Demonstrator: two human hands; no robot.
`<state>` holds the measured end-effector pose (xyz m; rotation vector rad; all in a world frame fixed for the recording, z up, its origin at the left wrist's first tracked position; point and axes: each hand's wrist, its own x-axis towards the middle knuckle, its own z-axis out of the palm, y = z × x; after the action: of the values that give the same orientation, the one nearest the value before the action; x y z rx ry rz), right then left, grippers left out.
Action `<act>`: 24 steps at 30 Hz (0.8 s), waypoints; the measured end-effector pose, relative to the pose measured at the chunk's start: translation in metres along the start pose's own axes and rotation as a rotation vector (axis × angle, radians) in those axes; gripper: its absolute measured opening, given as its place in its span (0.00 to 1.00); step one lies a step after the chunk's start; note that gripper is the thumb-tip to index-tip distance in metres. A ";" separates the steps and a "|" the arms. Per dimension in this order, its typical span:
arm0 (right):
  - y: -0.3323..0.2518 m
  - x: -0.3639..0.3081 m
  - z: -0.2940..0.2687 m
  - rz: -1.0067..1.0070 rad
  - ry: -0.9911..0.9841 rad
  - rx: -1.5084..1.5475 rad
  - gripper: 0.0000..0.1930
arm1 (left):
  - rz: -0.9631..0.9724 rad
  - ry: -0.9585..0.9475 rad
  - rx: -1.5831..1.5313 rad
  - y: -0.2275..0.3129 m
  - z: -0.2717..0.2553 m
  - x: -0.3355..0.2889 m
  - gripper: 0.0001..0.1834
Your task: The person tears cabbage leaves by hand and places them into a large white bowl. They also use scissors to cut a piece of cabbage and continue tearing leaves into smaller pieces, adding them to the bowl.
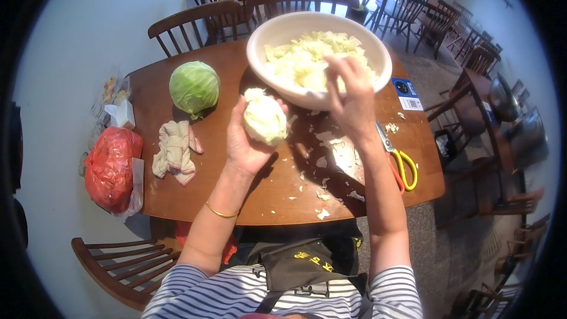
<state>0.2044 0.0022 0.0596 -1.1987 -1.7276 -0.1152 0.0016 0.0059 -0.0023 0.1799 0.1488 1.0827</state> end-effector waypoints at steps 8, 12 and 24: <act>-0.052 -0.029 0.038 0.166 -0.353 0.358 0.15 | 0.165 0.142 0.221 -0.002 0.015 -0.009 0.29; -0.048 -0.033 0.045 0.062 -0.226 0.355 0.08 | 0.240 0.134 0.233 -0.006 0.019 -0.010 0.23; -0.047 -0.028 0.034 0.115 -0.377 0.474 0.05 | 0.203 0.107 0.217 -0.001 0.018 -0.011 0.19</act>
<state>0.1476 -0.0207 0.0411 -0.9983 -1.8587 0.5932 0.0008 -0.0057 0.0154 0.3377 0.3512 1.2783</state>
